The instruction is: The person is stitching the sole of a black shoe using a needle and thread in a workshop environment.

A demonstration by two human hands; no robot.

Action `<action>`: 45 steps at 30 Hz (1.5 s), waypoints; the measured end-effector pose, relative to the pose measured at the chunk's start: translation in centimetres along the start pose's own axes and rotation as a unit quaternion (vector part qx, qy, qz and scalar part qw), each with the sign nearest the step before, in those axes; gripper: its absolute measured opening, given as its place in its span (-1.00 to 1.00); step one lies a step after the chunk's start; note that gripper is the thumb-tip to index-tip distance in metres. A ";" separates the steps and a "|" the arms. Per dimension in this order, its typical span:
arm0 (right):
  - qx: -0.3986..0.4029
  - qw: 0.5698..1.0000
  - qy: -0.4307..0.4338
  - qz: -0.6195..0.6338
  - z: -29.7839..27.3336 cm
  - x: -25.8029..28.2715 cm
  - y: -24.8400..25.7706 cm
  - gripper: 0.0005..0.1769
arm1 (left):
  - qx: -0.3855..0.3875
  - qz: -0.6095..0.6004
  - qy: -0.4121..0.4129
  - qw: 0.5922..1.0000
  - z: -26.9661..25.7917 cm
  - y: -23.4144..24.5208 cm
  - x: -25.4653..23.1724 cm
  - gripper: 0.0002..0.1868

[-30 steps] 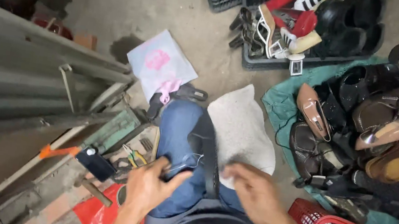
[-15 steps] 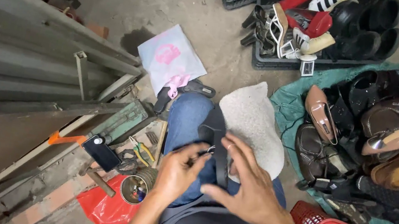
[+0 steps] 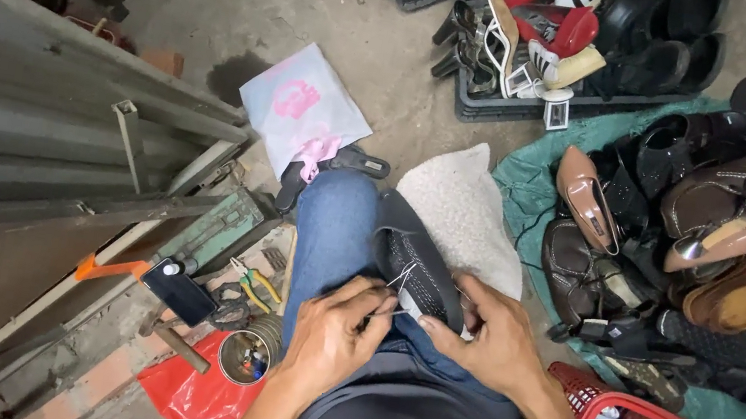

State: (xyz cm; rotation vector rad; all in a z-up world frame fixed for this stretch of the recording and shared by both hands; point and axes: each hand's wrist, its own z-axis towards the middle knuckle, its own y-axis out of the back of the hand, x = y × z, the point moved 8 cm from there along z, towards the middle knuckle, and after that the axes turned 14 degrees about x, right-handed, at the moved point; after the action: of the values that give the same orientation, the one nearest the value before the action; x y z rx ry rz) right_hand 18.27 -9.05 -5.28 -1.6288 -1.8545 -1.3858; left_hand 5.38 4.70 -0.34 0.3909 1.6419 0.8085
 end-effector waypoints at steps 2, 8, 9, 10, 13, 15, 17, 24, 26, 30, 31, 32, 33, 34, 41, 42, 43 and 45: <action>-0.008 0.999 0.032 0.014 0.1 0.1 -0.1 -0.54 | 0.019 0.011 0.017 1.000 -0.2 -0.9 0.4 -0.76; -0.003 1.000 0.012 0.011 0.3 -0.9 -0.5 -0.56 | -0.033 0.086 -0.057 0.994 -0.7 -1.2 -2.0 -0.71; -0.004 1.000 0.011 0.012 0.3 -1.0 -0.4 -0.56 | -0.032 0.086 -0.058 0.994 -0.5 -1.1 -2.2 -0.71; -0.002 1.000 0.011 0.005 0.3 -1.1 -0.5 -0.53 | -0.066 0.073 -0.060 0.993 -0.5 -0.4 -2.5 -0.73; 0.003 1.000 0.010 -0.003 0.4 -1.1 -0.6 -0.52 | -0.095 -0.033 -0.044 0.994 -0.2 0.3 -1.7 -0.76; 0.007 1.000 0.008 -0.005 0.4 -1.6 -0.9 -0.52 | -0.088 -0.125 -0.023 0.988 0.0 0.1 -0.9 -0.76; -0.036 0.998 0.050 -0.029 0.4 -1.7 -0.9 -0.39 | -0.014 -0.410 0.039 0.911 0.5 -1.9 0.9 -0.79; -0.034 0.997 0.064 -0.036 0.5 -1.0 -1.3 -0.43 | -0.070 0.065 -0.075 0.993 0.5 0.8 -2.2 -0.68; -0.020 0.998 0.036 -0.044 0.6 -0.9 -1.6 -0.42 | 0.000 0.231 -0.028 0.972 0.8 -0.4 -1.4 -0.44; -0.022 0.999 0.028 -0.038 0.7 -1.0 -1.5 -0.42 | 0.047 0.242 0.033 0.969 1.5 -0.9 -0.3 -0.42; -0.030 0.998 0.035 -0.036 0.6 -1.0 -1.4 -0.44 | 0.065 0.184 0.070 0.978 1.7 -1.0 0.4 -0.44; -0.039 0.998 0.041 -0.036 0.5 -0.9 -1.2 -0.46 | 0.083 0.125 0.107 0.983 1.9 -1.3 1.0 -0.45; -0.041 0.998 0.041 -0.034 0.5 -1.0 -1.2 -0.46 | 0.084 0.126 0.105 0.983 2.2 -0.9 0.6 -0.45; -0.047 0.997 0.053 -0.032 0.4 -1.0 -1.1 -0.46 | 0.092 0.011 0.165 0.982 2.2 -0.9 1.4 -0.36; -0.049 0.995 0.082 -0.033 0.4 -1.1 -1.3 -0.46 | -0.033 -0.428 0.230 0.873 1.7 -3.8 4.1 -0.41; -0.048 0.995 0.082 -0.033 0.4 -1.0 -1.3 -0.46 | -0.033 -0.428 0.230 0.873 1.7 -4.1 4.3 -0.41; -0.043 0.996 0.069 -0.032 0.4 -1.1 -1.3 -0.46 | -0.052 -0.437 0.225 0.870 1.7 -4.2 4.6 -0.41; -0.039 0.997 0.056 -0.032 0.5 -1.2 -1.4 -0.47 | -0.071 -0.445 0.217 0.866 1.8 -4.6 5.0 -0.41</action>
State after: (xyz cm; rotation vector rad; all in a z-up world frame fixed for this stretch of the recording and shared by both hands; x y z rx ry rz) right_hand 17.62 -9.21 -7.04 -1.5057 -1.8249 -1.5615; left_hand 6.68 5.26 -7.24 -0.6854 1.8892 0.2962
